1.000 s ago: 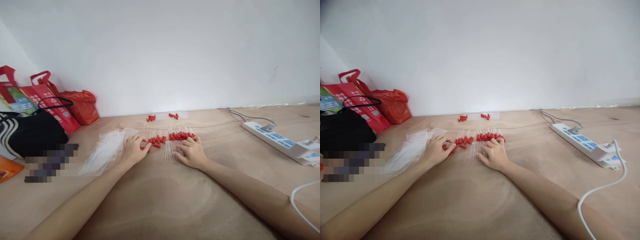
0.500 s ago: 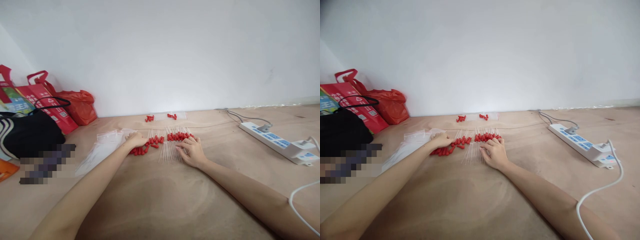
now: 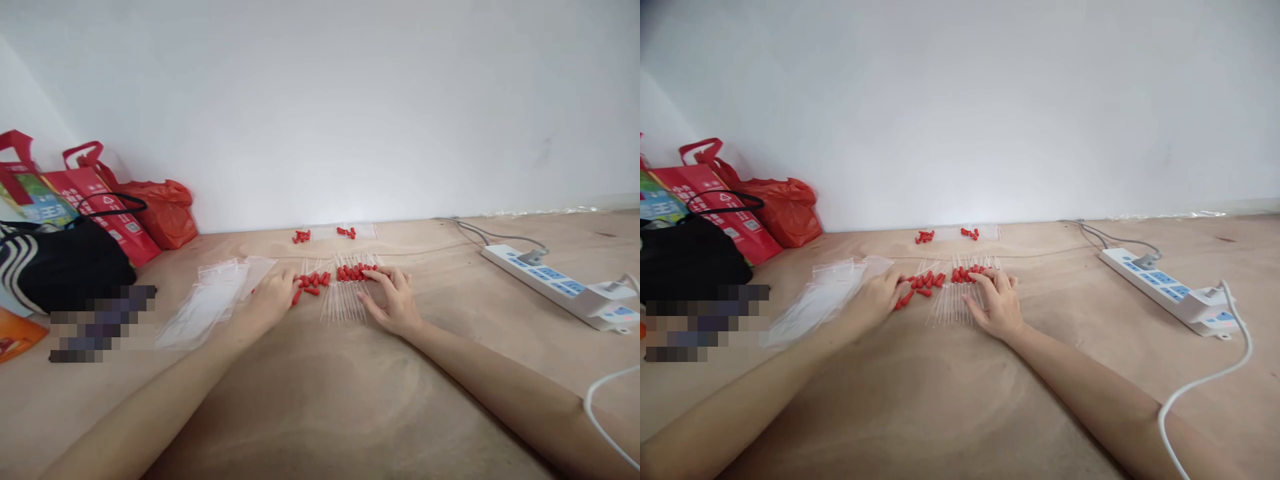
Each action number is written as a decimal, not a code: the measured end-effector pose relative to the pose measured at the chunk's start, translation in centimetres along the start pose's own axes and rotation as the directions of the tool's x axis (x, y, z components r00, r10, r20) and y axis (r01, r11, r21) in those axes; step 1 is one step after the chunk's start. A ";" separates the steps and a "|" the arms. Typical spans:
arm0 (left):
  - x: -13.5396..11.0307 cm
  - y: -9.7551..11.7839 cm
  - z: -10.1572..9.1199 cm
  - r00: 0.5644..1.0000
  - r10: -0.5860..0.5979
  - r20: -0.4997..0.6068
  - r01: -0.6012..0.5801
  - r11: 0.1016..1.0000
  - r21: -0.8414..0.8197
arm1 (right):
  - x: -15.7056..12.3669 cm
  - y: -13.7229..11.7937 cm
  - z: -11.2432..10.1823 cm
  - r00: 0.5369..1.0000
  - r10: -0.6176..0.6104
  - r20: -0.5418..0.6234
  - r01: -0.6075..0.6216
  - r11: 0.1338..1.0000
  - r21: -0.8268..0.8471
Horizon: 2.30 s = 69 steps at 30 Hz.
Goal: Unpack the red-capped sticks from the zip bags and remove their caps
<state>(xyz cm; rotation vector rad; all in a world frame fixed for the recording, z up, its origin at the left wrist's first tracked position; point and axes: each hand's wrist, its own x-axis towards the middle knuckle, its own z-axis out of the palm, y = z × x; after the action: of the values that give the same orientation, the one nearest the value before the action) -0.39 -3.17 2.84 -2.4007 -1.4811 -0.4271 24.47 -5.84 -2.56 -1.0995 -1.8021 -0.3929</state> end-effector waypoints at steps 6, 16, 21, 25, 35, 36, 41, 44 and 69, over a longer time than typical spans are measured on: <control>-2.2 2.8 2.3 0.874 0.389 -0.292 -0.402 0.915 0.016 | 0.0 -0.9 -0.8 0.958 -0.248 0.143 0.253 0.967 -0.021; -2.7 3.6 2.5 0.807 0.402 -0.433 -0.474 0.878 -0.069 | -0.3 -1.2 0.2 0.936 -0.319 0.150 0.321 0.947 0.013; -2.6 3.5 2.2 0.835 0.382 -0.395 -0.452 0.886 -0.099 | -0.2 -1.6 0.0 0.925 -0.363 0.109 0.361 0.932 0.045; -2.4 3.4 2.5 0.837 0.425 -0.345 -0.498 0.853 -0.155 | -0.1 -1.7 -0.2 0.918 -0.384 0.097 0.379 0.923 0.063; -2.9 3.4 2.0 0.835 0.419 -0.357 -0.497 0.853 -0.161 | -0.2 -1.6 -0.3 0.906 -0.405 0.124 0.405 0.914 0.028; -2.9 3.4 2.0 0.835 0.415 -0.362 -0.495 0.854 -0.162 | -0.2 -1.7 -0.3 0.905 -0.409 0.119 0.409 0.912 0.023; -2.9 3.5 2.0 0.831 0.417 -0.368 -0.498 0.852 -0.162 | -0.3 -1.9 -0.3 0.907 -0.407 0.107 0.408 0.913 0.008; -2.9 3.0 1.9 0.833 0.420 -0.360 -0.496 0.856 -0.148 | -0.4 -1.6 -0.5 0.915 -0.389 0.109 0.390 0.921 0.014; 0.0 -4.3 1.2 0.970 -0.213 0.117 0.238 0.933 -0.269 | -0.3 -0.2 0.0 0.947 -0.002 0.322 0.046 0.990 -0.131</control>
<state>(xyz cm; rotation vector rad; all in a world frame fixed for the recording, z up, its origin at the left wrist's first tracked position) -4.15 -0.86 2.08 -2.4943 -1.8578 -0.6327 24.31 -6.07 -2.76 -1.2977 -2.1013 -0.3725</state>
